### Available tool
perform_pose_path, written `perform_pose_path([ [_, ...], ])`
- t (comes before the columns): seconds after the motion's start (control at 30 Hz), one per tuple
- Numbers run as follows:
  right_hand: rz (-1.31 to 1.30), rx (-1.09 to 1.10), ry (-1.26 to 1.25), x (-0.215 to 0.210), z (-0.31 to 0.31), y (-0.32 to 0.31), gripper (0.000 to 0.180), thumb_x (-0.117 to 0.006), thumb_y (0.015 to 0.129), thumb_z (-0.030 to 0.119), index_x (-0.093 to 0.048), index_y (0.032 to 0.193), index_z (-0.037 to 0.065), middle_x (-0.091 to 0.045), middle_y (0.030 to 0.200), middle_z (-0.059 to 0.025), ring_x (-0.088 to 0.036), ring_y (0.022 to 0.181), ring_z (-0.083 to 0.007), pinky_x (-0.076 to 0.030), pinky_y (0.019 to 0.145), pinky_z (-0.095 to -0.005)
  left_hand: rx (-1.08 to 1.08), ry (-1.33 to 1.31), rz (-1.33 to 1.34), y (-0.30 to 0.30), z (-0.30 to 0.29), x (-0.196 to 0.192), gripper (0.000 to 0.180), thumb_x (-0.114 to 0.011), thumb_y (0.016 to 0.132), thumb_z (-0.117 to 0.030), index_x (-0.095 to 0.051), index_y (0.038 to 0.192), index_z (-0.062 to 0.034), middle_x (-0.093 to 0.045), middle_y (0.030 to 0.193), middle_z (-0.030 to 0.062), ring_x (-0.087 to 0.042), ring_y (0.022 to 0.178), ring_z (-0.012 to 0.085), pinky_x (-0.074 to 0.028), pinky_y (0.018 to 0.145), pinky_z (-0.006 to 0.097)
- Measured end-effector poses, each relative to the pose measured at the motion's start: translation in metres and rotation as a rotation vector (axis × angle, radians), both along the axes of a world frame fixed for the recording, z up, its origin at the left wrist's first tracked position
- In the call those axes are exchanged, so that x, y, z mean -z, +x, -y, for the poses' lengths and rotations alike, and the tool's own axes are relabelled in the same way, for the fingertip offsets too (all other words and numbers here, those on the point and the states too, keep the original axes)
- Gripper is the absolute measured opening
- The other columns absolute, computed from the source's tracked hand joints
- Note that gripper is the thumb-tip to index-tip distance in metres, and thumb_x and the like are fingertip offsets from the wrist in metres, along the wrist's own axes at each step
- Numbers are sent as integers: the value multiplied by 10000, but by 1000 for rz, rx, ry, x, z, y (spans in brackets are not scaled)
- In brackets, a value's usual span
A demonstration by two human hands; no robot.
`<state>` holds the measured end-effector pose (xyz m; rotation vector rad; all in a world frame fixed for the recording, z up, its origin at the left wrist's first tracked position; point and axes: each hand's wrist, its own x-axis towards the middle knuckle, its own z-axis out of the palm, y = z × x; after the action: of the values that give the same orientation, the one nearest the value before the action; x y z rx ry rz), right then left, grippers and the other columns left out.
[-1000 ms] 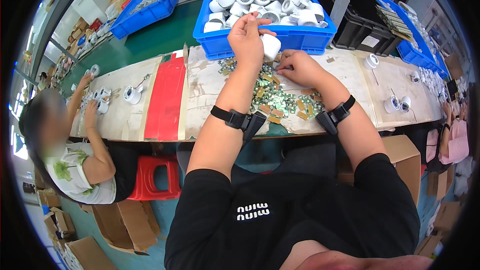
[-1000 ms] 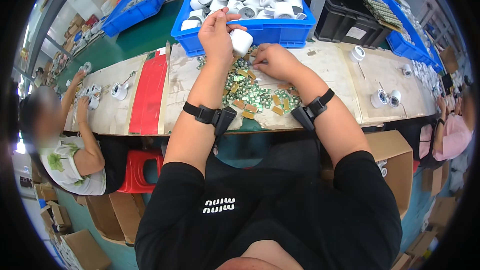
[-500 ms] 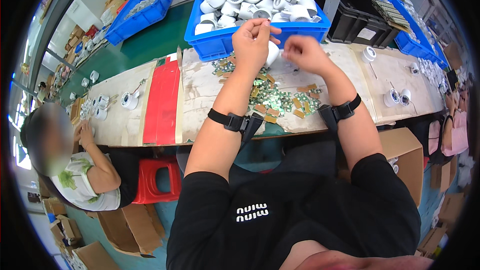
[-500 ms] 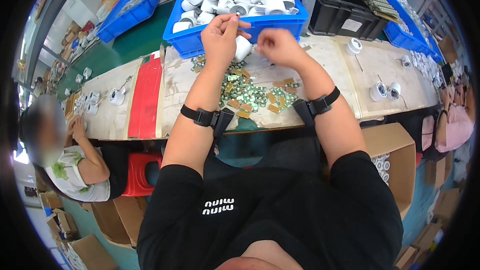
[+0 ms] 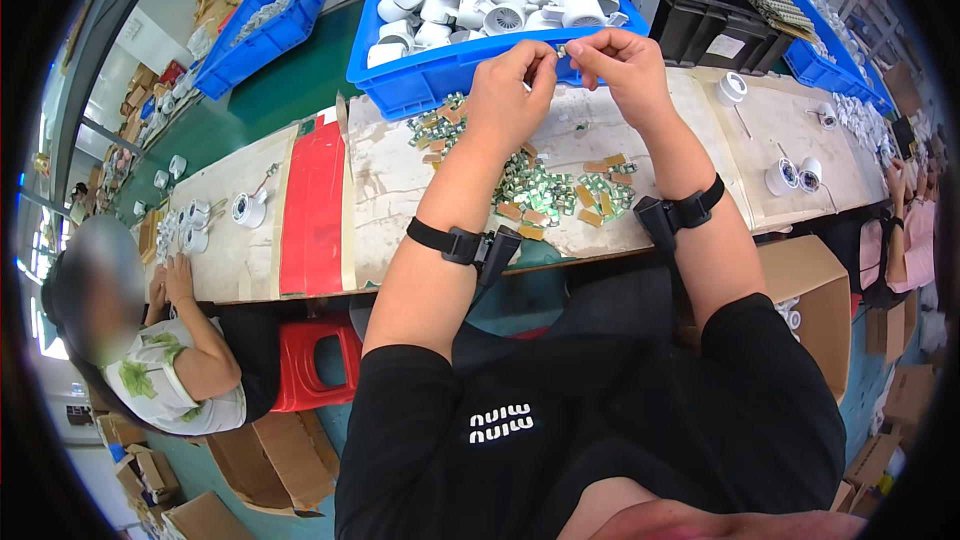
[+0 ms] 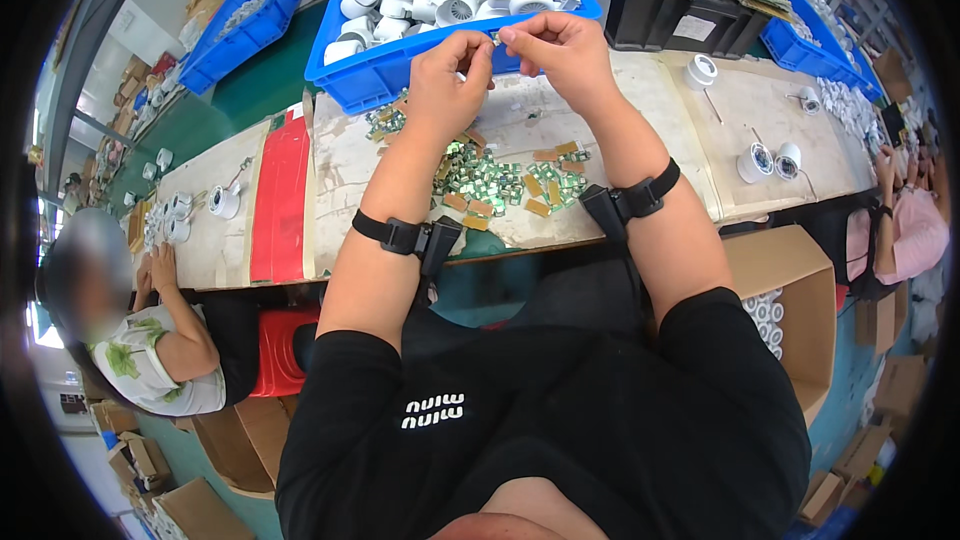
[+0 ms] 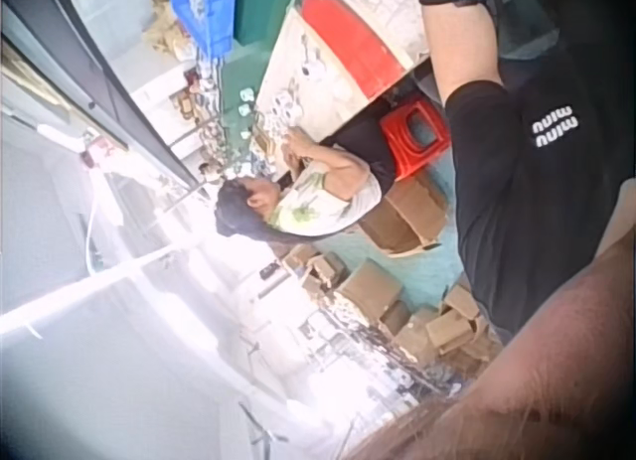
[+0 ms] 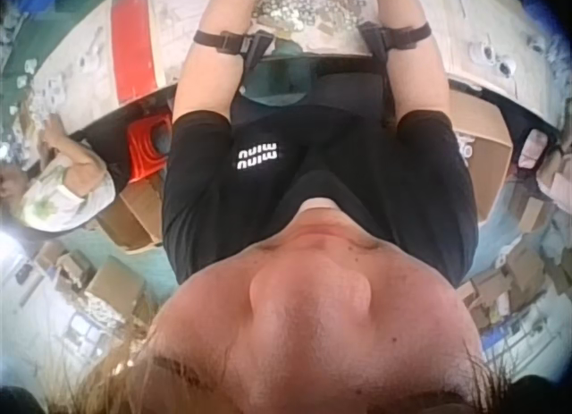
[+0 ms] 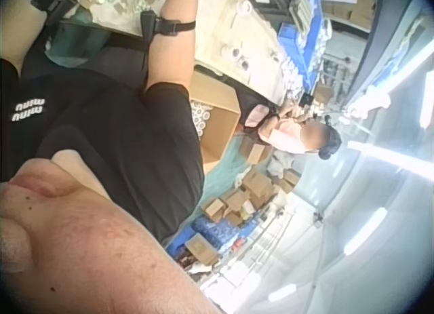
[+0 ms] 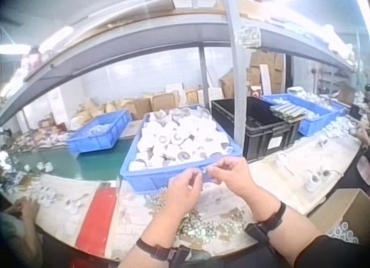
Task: Sort internal mounting plates, insert electronic components and hardware, and manually press together white plastic housing units for electronic products or light fixtures at a workbench.
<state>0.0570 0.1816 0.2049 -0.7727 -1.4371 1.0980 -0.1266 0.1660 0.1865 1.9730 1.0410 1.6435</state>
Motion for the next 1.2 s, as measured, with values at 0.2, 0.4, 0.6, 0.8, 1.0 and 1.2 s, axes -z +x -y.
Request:
perform_pose_path([
  [0.2,90,-49,-51,-3,-2,5,188,-780,924,186,-701,856,29,-675,737,-24,-597,609,-82,-485,581,-237,13,34,-68,-3,2,-1,67,-683,919,-78,-677,928,-12,-710,768,137,-683,620,226,-524,588,326],
  [0.4,133,-151,-53,2,-11,13,236,-749,952,222,-656,806,62,-653,721,-8,-599,622,-84,-485,601,-241,113,-71,-138,-7,3,-5,80,-680,927,-80,-672,931,-1,-705,727,129,-704,634,218,-528,592,319],
  [0.6,99,-190,22,9,-12,14,220,-756,948,207,-657,823,56,-657,722,-6,-613,642,-85,-501,622,-239,184,-162,-75,-2,11,-10,144,-627,991,-97,-632,897,12,-700,681,63,-668,608,99,-524,569,263],
  [0.8,91,-205,35,4,-3,9,183,-754,944,136,-650,844,25,-689,784,-34,-689,733,-114,-576,693,-265,112,-160,-12,2,10,2,119,-647,971,-81,-633,889,4,-719,691,67,-705,634,110,-537,564,277],
  [1.0,100,-242,160,13,-15,3,119,-739,941,88,-670,914,-6,-693,831,-44,-684,760,-127,-559,700,-266,-152,178,-220,-5,9,4,55,-696,902,-71,-658,889,-33,-720,738,158,-735,666,308,-558,586,358],
  [1.2,89,-209,64,14,-6,-2,167,-705,984,182,-684,976,16,-657,788,-14,-588,702,-84,-472,663,-244,-191,-71,-525,-33,40,-20,135,-645,867,-190,-657,861,-56,-683,733,208,-690,733,413,-549,676,532],
])
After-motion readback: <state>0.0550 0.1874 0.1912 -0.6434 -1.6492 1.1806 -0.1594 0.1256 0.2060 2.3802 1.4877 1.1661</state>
